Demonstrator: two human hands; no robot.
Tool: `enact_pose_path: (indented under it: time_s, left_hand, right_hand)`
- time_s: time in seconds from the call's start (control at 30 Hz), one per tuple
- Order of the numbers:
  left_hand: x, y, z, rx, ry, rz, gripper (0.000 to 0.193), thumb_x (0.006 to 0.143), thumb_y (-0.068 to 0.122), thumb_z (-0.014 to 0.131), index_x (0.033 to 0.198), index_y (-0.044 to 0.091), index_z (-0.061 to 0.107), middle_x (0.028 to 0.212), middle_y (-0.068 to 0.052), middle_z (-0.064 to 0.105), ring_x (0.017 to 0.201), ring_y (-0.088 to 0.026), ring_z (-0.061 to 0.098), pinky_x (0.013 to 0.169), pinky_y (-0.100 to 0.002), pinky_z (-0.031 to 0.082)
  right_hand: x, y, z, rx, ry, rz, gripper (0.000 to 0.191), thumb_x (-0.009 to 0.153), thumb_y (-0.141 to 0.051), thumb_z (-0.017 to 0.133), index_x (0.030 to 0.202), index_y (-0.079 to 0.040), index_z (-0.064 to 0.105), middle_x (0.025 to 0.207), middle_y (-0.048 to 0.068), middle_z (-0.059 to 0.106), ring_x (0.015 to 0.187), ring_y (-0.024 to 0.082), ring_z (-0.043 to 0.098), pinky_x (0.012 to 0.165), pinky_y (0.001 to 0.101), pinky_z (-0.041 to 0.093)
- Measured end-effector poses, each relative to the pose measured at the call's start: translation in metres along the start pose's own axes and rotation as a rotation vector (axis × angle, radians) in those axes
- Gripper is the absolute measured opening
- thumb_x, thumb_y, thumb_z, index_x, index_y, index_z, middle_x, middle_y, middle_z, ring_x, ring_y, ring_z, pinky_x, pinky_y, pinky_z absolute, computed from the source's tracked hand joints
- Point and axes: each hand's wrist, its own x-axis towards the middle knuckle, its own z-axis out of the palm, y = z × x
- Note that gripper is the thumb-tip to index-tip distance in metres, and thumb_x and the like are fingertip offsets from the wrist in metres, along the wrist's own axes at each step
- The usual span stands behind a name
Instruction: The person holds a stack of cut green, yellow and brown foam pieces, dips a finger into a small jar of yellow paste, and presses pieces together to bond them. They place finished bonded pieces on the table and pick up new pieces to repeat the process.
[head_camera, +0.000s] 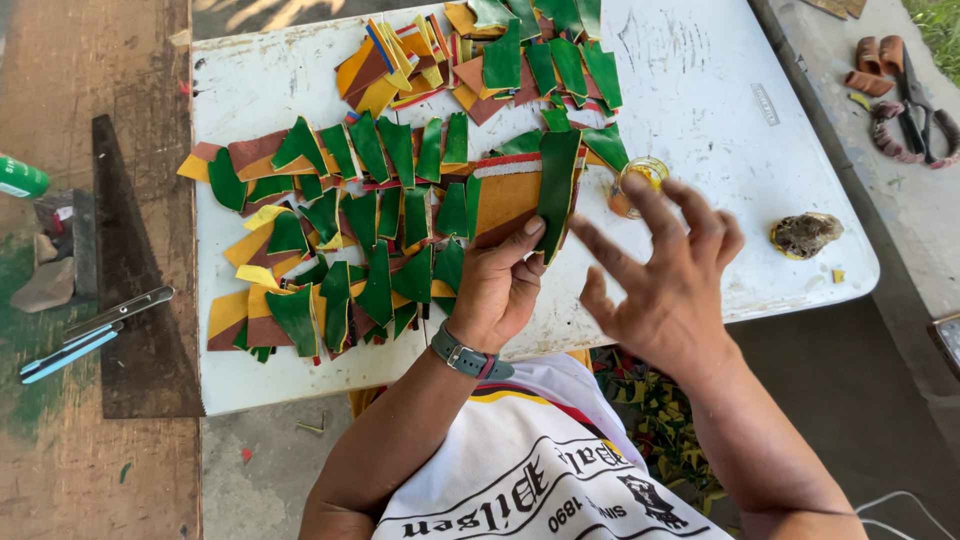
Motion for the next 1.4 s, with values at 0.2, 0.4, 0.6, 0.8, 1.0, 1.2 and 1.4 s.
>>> enact_pose_path:
  time_s: [0.2,0.4,0.6,0.8,1.0,1.2,1.4]
  left_hand:
    - [0.001,0.006,0.007,0.11,-0.045,0.133,0.025,0.096,-0.001,0.075,0.12,-0.004,0.071,0.111,-0.011,0.074,0.091,-0.014,0.071,0.073,-0.025,0.056]
    - [-0.017,0.025,0.024,0.741,-0.142,0.646,0.026,0.098,0.003,0.076,0.12,-0.005,0.065,0.116,-0.01,0.073,0.104,-0.014,0.07,0.092,-0.027,0.06]
    - [-0.028,0.03,0.035,1.209,-0.026,0.935,0.025,0.091,0.007,0.085,0.095,0.002,0.061,0.083,-0.005,0.071,0.067,-0.011,0.065,0.062,-0.027,0.051]
    - [-0.026,0.033,0.035,1.315,-0.09,1.1,0.024,0.091,0.006,0.083,0.096,0.002,0.06,0.086,-0.009,0.07,0.069,-0.014,0.066,0.062,-0.029,0.051]
    - [-0.024,0.031,0.032,1.221,-0.019,0.987,0.026,0.092,0.007,0.084,0.093,0.003,0.059,0.078,-0.005,0.068,0.065,-0.01,0.065,0.059,-0.027,0.05]
    - [-0.021,0.031,0.03,1.194,-0.033,0.989,0.025,0.094,0.008,0.083,0.094,0.003,0.058,0.08,-0.005,0.069,0.068,-0.01,0.066,0.061,-0.026,0.051]
    - [-0.02,0.031,0.029,1.174,-0.033,0.997,0.024,0.094,0.008,0.083,0.095,0.003,0.059,0.081,-0.005,0.069,0.07,-0.01,0.066,0.062,-0.026,0.051]
  right_hand:
    - [-0.002,0.004,0.004,0.492,-0.022,0.08,0.051,0.075,-0.013,0.08,0.126,-0.02,0.073,0.152,0.017,0.046,0.143,0.039,0.042,0.117,0.0526,0.033]
    - [-0.006,0.0,0.015,0.869,-0.116,0.33,0.062,0.072,-0.003,0.076,0.133,-0.012,0.068,0.153,0.019,0.042,0.145,0.035,0.042,0.117,0.0465,0.039]
    - [-0.006,-0.01,0.016,0.836,-0.168,0.327,0.073,0.071,-0.001,0.073,0.143,-0.009,0.062,0.156,0.019,0.041,0.145,0.035,0.04,0.12,0.0483,0.036]
    - [-0.016,-0.008,0.026,1.234,-0.169,0.454,0.07,0.075,0.002,0.066,0.145,-0.004,0.06,0.163,0.014,0.039,0.15,0.028,0.038,0.121,0.0423,0.031]
    - [-0.025,-0.002,0.049,1.741,-0.154,0.685,0.057,0.077,0.006,0.065,0.133,-0.004,0.064,0.164,0.008,0.038,0.137,0.016,0.044,0.105,0.0332,0.037]
    - [-0.027,-0.004,0.052,1.672,-0.139,0.686,0.061,0.074,0.006,0.064,0.134,-0.006,0.065,0.161,0.006,0.039,0.135,0.012,0.044,0.103,0.0316,0.038]
    - [-0.031,-0.005,0.054,1.578,-0.195,0.679,0.058,0.075,0.005,0.064,0.132,-0.006,0.066,0.159,0.007,0.042,0.135,0.015,0.045,0.104,0.0333,0.038]
